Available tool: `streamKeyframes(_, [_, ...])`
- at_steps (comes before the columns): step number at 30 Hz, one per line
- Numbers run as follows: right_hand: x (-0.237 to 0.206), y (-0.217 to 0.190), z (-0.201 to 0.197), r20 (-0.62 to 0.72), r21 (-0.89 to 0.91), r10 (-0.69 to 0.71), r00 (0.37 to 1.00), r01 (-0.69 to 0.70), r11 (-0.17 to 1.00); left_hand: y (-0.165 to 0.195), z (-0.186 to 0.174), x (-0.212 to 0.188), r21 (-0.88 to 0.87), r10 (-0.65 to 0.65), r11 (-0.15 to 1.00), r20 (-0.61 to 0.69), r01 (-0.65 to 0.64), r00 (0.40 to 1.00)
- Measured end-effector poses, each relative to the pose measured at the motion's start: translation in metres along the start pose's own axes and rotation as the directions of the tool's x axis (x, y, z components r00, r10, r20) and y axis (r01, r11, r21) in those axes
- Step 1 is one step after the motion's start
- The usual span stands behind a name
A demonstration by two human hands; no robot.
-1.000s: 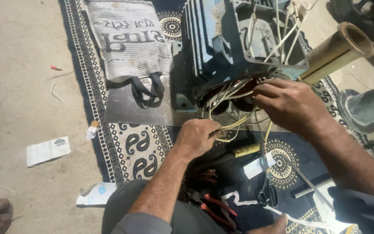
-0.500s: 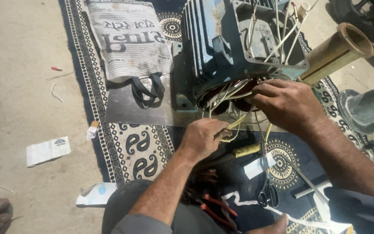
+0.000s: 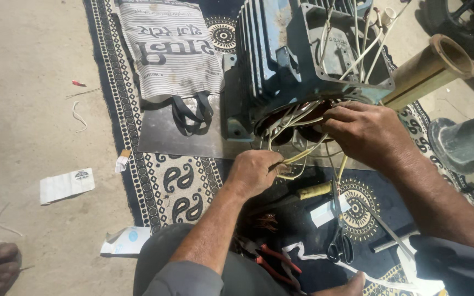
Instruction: The person sits on the floor working on a disassembled electric motor stator, handling copper winding wires and white insulating sleeving. They strip and prepare wire ends, use pliers to cut and grip wires, and route the wires through the motor windings.
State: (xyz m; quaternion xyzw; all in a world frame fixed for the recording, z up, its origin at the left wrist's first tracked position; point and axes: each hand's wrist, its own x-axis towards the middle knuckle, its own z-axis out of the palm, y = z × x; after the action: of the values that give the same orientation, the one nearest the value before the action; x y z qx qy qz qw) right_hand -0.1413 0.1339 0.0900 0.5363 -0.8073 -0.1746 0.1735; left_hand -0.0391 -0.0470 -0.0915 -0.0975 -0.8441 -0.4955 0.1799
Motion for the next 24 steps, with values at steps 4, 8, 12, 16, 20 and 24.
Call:
streamKeyframes(4, [0.001,-0.001,-0.005,0.040,0.022,0.020,0.999,-0.021,1.000,0.000,-0.002,-0.003,0.050,0.038,0.998,-0.017,-0.038,0.999])
streamKeyframes(8, [0.002,-0.009,-0.013,0.117,0.034,0.055,0.992,-0.059,0.998,0.004,-0.006,-0.004,0.001,0.013,1.000,0.004,-0.013,1.000])
streamKeyframes(12, [-0.011,-0.036,-0.021,0.056,0.020,0.051,0.997,-0.052,0.998,0.007,-0.008,-0.006,-0.166,-0.216,0.960,0.073,0.225,0.974])
streamKeyframes(16, [-0.021,-0.064,-0.019,0.039,0.030,0.050,0.998,-0.052,0.998,0.002,-0.008,-0.007,-0.142,-0.244,0.959,0.019,0.244,0.970])
streamKeyframes(20, [-0.025,-0.085,-0.007,-0.016,0.078,0.096,0.995,-0.094,0.992,-0.008,-0.006,0.001,-0.193,-0.354,0.931,-0.255,0.311,0.900])
streamKeyframes(24, [-0.025,-0.096,0.012,-0.067,0.139,0.122,0.990,-0.111,0.984,-0.012,-0.006,0.000,-0.497,-0.734,0.465,0.246,0.733,0.633])
